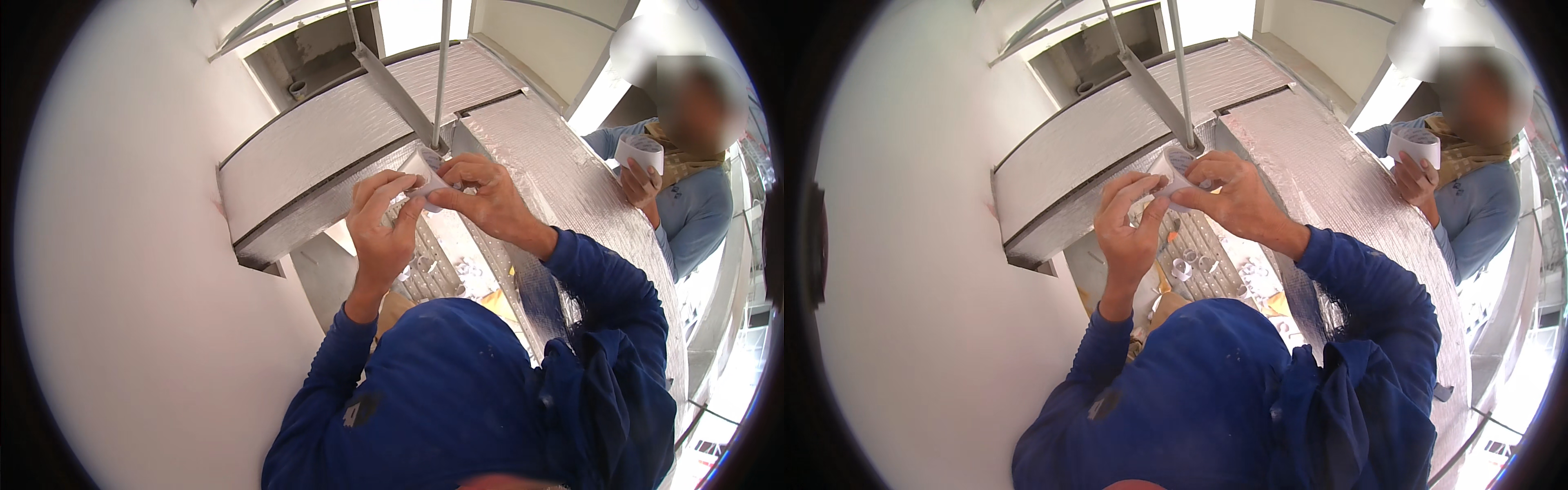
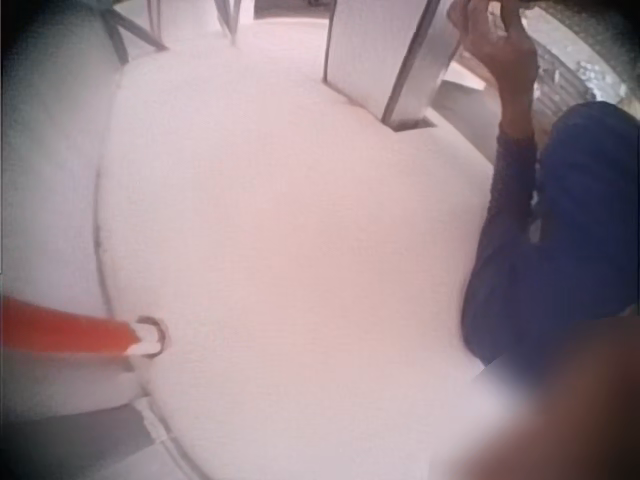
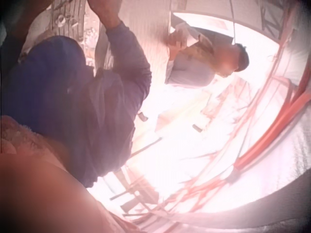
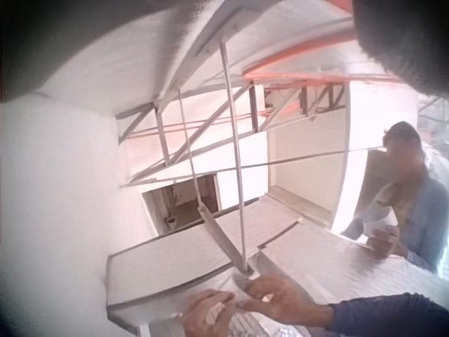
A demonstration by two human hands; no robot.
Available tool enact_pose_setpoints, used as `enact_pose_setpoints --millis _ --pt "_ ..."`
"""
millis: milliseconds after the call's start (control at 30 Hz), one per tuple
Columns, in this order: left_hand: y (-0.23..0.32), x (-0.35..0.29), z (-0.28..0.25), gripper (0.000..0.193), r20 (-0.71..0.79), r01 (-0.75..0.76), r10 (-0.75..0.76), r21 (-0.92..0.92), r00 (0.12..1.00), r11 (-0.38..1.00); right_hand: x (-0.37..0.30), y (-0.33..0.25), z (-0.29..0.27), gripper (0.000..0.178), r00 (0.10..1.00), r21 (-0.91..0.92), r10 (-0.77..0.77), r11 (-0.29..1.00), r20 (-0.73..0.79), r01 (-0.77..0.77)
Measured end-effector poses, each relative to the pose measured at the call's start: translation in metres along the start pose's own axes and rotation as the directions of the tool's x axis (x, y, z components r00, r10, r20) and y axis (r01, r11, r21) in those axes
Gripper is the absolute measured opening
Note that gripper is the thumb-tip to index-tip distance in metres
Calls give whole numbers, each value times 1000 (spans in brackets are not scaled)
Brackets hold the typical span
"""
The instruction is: The person applies silver duct tape to the seams of a large curved metal duct. They repeatedly pull tape from a roll, press it along the seam, and smooth it down. A coworker stands nearby and also handles tape.
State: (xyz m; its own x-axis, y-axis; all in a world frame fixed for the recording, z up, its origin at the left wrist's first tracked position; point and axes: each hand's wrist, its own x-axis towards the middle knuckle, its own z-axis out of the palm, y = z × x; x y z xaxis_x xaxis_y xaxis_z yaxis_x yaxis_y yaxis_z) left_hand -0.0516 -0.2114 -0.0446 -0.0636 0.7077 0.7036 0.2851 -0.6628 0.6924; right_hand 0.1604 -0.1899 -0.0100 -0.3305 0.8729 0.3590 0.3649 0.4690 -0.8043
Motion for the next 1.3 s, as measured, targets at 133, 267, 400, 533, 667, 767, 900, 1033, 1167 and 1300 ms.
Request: enact_pose_setpoints --millis 133,267,400,533,667,767,900,1033,1167,1300 --pt "-2 0 -2 20 -26 -11 12 25 1000 1000 1 2 1 32 1000 49 21 999 -9 -21" --pt "-3 -1 -1 16 -46 -1 3 39 999 999 1 7 5 33 999 61 -4 998 -35 6" --pt "-3 -1 0 15 -52 -34 37 72 998 997 2 9 6 34 999 91 16 996 -33 -13" --pt "-3 0 2 15 -32 -81 84 78 996 994 1 8 3 35 998 111 67 992 -15 -65" --pt "-2 0 4 16 -42 -98 102 72 994 993 1 7 4 35 998 120 66 991 -26 -62" --pt "0 -1 6 17 -68 -38 40 25 997 999 1 9 4 36 997 125 79 989 -17 -76" --pt "0 0 4 19 -30 -66 69 69 997 995 2 9 5 37 996 132 81 988 -21 -77" --pt "-3 -2 5 19 -23 -142 147 136 989 981 2 10 4 38 992 171 127 978 -22 -122" --pt "-6 -4 8 17 -41 -229 238 156 970 961 2 12 3 39 986 185 165 970 -25 -158" --pt "-2 -3 8 17 -65 -220 229 122 971 968 2 13 4 39 985 178 168 971 -34 -159"
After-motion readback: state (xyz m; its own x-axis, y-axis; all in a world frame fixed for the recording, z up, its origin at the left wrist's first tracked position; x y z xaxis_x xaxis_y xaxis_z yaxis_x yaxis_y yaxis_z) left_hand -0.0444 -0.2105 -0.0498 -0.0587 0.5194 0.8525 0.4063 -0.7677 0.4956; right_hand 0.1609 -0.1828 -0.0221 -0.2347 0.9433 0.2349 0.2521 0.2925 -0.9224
